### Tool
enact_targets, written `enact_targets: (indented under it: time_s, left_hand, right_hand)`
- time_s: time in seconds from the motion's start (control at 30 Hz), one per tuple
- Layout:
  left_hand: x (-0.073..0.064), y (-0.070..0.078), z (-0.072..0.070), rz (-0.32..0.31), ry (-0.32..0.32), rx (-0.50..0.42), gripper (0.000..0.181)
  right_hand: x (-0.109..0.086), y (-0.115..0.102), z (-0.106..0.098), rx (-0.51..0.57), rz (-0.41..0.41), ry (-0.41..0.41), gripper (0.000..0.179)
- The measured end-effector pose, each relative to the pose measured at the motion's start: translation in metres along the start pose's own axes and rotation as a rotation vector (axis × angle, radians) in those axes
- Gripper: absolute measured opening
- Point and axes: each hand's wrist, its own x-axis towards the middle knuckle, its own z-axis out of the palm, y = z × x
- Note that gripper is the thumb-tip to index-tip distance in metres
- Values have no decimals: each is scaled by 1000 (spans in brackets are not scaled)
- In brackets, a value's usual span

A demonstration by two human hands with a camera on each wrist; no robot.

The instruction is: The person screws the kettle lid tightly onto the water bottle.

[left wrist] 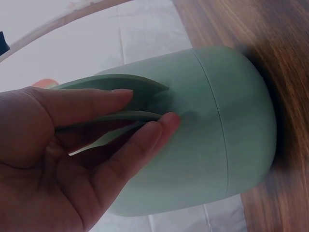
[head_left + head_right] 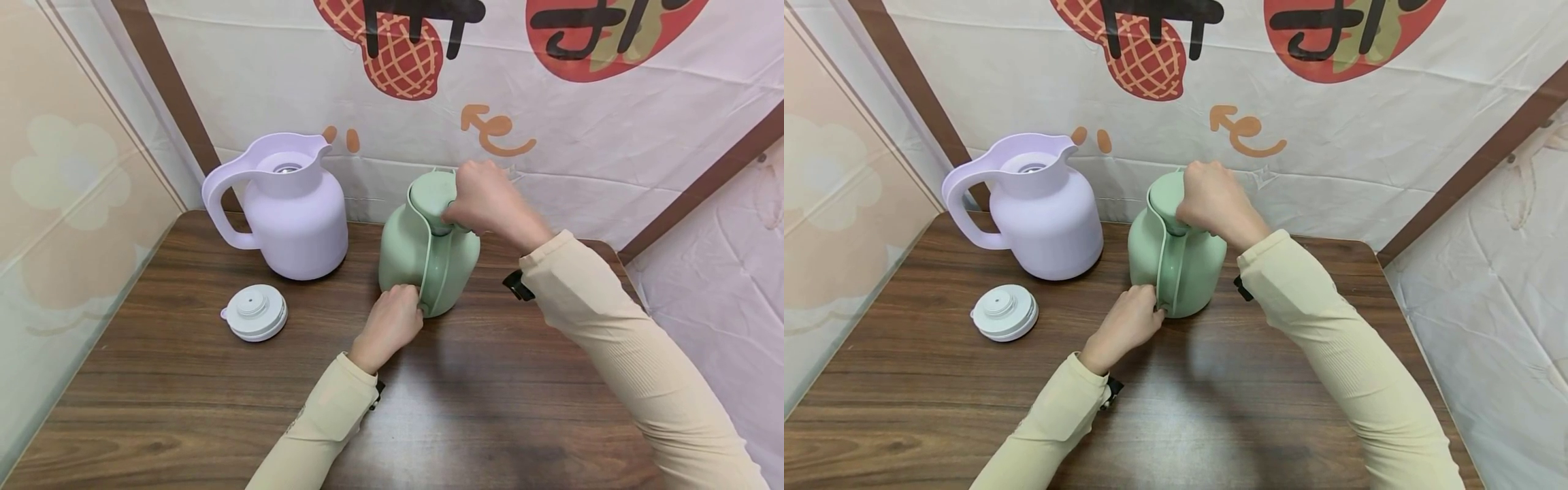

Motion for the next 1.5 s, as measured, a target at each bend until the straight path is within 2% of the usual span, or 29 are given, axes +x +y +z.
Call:
enact_targets:
  time_s: [0.5,1.0,1.5]
  left_hand:
    - [2,0,0,-21,-18,2,41]
    - [2,1,0,-27,-24,-1,41]
    - [1,0,-1,-23,-11,-4,40]
  right_hand:
    - [0,-9,1,-46,17,-28,42]
    - [1,-11,3,-51,32,-6,38]
    - [1,-14,5,-57,6,1,28]
